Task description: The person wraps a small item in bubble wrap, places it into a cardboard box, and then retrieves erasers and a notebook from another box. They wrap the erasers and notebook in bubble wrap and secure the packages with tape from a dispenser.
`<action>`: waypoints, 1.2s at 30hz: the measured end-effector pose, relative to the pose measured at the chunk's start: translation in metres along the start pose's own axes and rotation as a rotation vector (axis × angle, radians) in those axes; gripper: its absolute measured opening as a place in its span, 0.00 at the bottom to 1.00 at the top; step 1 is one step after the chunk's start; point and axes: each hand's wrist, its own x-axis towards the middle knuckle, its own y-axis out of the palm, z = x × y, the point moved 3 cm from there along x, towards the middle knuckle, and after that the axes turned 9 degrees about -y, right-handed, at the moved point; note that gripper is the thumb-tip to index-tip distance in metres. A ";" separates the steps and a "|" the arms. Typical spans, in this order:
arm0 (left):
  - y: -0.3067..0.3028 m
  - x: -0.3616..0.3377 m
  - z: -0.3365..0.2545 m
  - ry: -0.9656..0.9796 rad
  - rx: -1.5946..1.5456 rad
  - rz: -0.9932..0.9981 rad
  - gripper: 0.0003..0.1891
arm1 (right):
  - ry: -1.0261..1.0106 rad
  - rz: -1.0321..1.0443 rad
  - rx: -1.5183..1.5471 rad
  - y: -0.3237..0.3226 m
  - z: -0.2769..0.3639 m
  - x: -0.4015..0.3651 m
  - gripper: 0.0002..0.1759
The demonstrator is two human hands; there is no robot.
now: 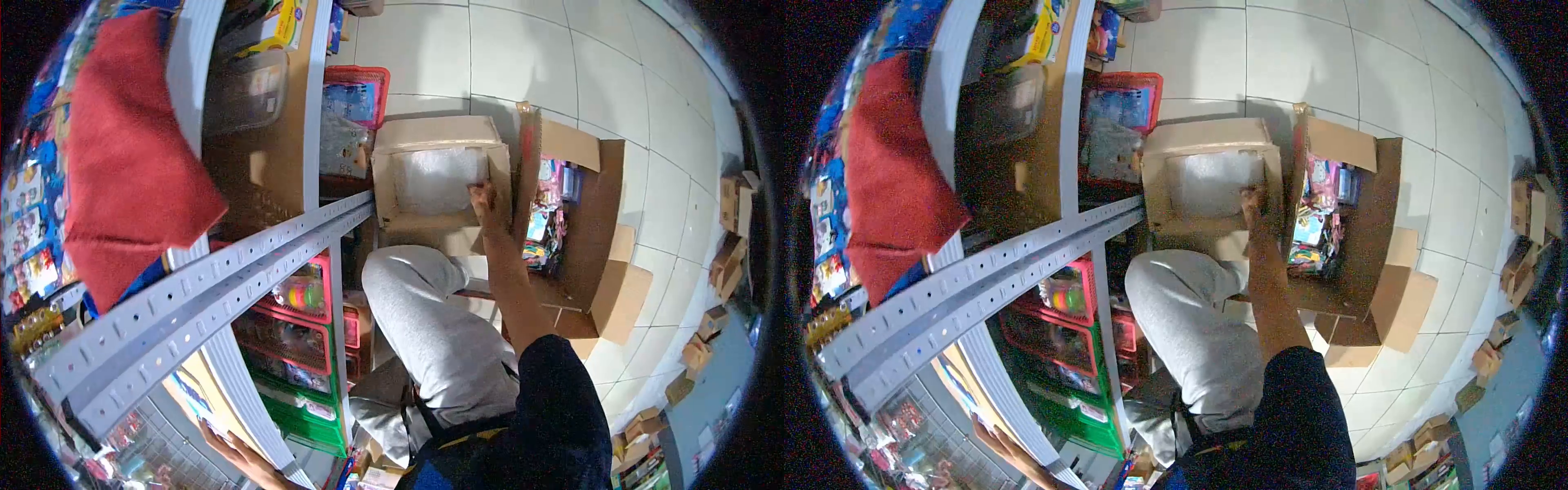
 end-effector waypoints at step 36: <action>-0.090 -0.063 0.090 -0.373 -1.509 0.098 0.21 | -0.583 1.400 0.513 -0.103 0.673 -0.285 0.13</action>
